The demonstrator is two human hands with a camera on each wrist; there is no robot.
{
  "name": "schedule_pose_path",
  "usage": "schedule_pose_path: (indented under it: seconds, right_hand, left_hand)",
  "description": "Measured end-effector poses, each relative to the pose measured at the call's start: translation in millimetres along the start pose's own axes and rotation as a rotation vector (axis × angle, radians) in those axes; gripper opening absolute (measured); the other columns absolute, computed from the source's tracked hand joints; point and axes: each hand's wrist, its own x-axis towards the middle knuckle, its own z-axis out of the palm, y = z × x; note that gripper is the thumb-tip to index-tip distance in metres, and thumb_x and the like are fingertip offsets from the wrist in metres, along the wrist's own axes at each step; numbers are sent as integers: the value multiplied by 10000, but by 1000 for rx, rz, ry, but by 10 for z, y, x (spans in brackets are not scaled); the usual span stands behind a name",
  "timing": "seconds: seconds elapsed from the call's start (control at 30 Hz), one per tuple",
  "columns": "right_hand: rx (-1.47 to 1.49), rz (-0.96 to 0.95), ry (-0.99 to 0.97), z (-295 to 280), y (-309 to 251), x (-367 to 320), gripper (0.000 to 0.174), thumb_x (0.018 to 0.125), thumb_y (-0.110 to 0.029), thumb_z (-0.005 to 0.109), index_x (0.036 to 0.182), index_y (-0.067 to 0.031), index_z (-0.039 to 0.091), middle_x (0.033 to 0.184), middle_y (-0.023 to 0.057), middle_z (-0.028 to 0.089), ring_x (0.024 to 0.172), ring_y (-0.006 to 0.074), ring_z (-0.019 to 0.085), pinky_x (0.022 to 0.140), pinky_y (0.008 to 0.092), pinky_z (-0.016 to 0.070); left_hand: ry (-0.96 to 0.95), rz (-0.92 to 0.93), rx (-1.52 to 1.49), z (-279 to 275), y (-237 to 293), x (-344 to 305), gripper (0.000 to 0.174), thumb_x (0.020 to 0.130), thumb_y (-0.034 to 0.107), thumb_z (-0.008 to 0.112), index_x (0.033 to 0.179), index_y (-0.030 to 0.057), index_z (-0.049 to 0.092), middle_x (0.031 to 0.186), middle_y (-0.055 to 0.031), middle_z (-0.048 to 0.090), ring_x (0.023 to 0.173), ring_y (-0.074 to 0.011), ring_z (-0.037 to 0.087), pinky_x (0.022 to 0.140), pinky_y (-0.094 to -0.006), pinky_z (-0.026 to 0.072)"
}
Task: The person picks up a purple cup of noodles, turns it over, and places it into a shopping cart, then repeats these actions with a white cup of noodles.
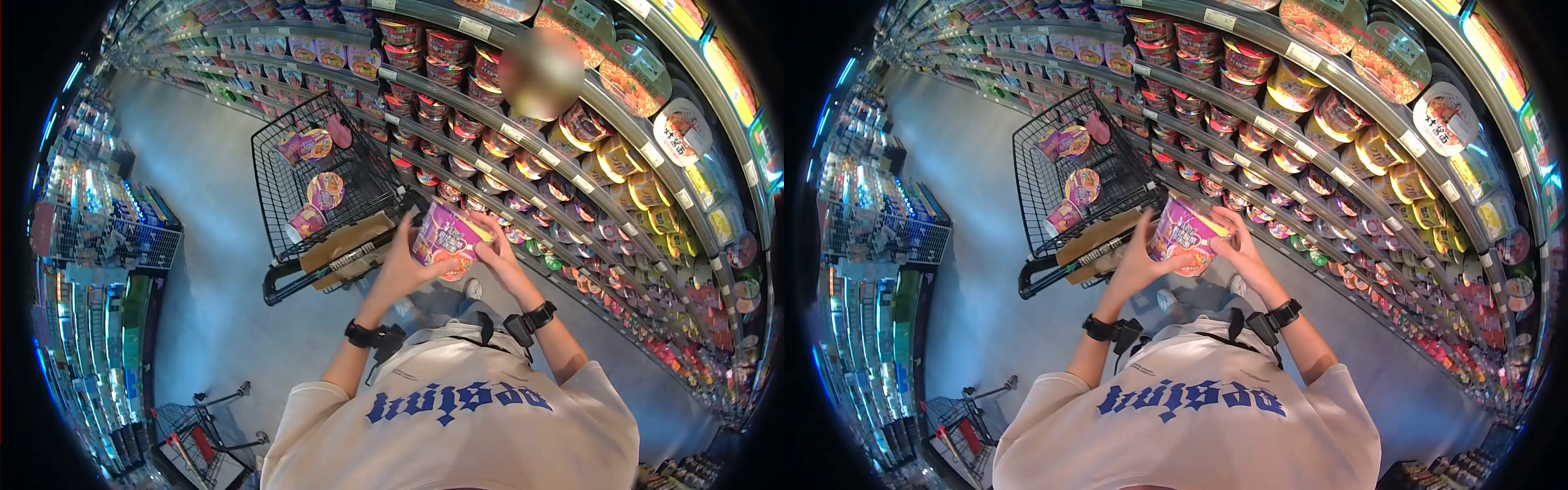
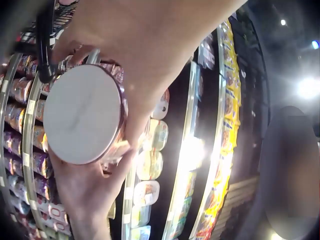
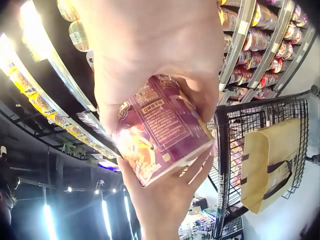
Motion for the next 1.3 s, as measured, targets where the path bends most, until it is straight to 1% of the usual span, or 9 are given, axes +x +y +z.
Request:
schedule_pose_path:
  seconds: [0.03,0.13,0.3,0.47,0.63,0.77,0.9,1.2,1.3]
  right_hand:
    - [-73,-23,-44,-105,-15,-11,814,945,-354,781,1590,-113,346,1590,181,426,1484,264,399,1159,413,403]
    - [-230,-14,-35,-430,-186,-23,864,936,-325,796,1616,-108,309,1588,179,430,1493,280,396,1172,433,394]
    - [-312,190,-290,-1128,-364,-78,868,912,-243,830,1616,-77,350,1550,133,475,1302,219,576,1058,363,505]
    - [-533,239,-413,-1812,1,-60,785,926,-200,817,1578,-21,416,1487,123,537,1274,183,581,1061,340,496]
    - [-413,309,-560,-1573,63,-22,733,964,-254,781,1558,5,439,1361,95,638,1218,133,598,1044,294,485]
    - [-362,346,-622,-1492,273,-81,528,1030,-285,695,1458,-20,536,1280,63,675,1129,105,626,984,283,504]
    - [-385,321,-469,-1573,316,-270,428,1054,-280,659,1387,-25,572,1291,62,673,1153,102,622,1010,285,498]
    - [-488,103,197,-3093,795,-590,771,1052,-292,662,1656,-81,233,1528,128,491,1376,211,498,1168,366,381]
    - [-1197,-178,311,-3798,949,-476,842,1022,-323,677,1664,-72,193,1643,268,312,1504,339,354,1234,425,278]
  left_hand:
    - [-147,-75,-153,63,151,70,1013,719,367,970,1457,-68,428,1307,-168,619,1166,-216,638,1016,-369,518]
    - [-89,-29,-164,414,101,156,1011,721,382,966,1469,-56,446,1299,-142,627,1171,-184,634,1018,-362,518]
    - [42,37,205,1141,-119,209,1078,658,448,954,1452,-82,453,1309,-244,572,1208,-374,609,1019,-424,496]
    - [132,-60,386,1774,-353,116,1106,673,404,954,1502,-79,404,1344,-264,551,1238,-418,572,1071,-438,463]
    - [285,-240,424,1944,-303,-257,1167,704,386,937,1579,-51,300,1483,-269,442,1384,-441,469,1133,-445,431]
    - [438,-129,402,1923,-471,-525,1118,745,365,928,1592,-15,306,1527,-246,426,1396,-405,473,1109,-458,463]
    - [473,-111,322,1772,-737,-753,975,829,313,887,1597,52,346,1522,-217,455,1354,-340,518,1040,-439,515]
    - [419,-343,11,1634,-1683,-1407,727,935,270,779,1537,48,438,1388,-188,576,1200,-306,600,985,-411,522]
    - [440,-383,-41,1755,-2125,-1613,673,967,260,743,1535,55,446,1379,-188,589,1196,-301,611,980,-412,525]
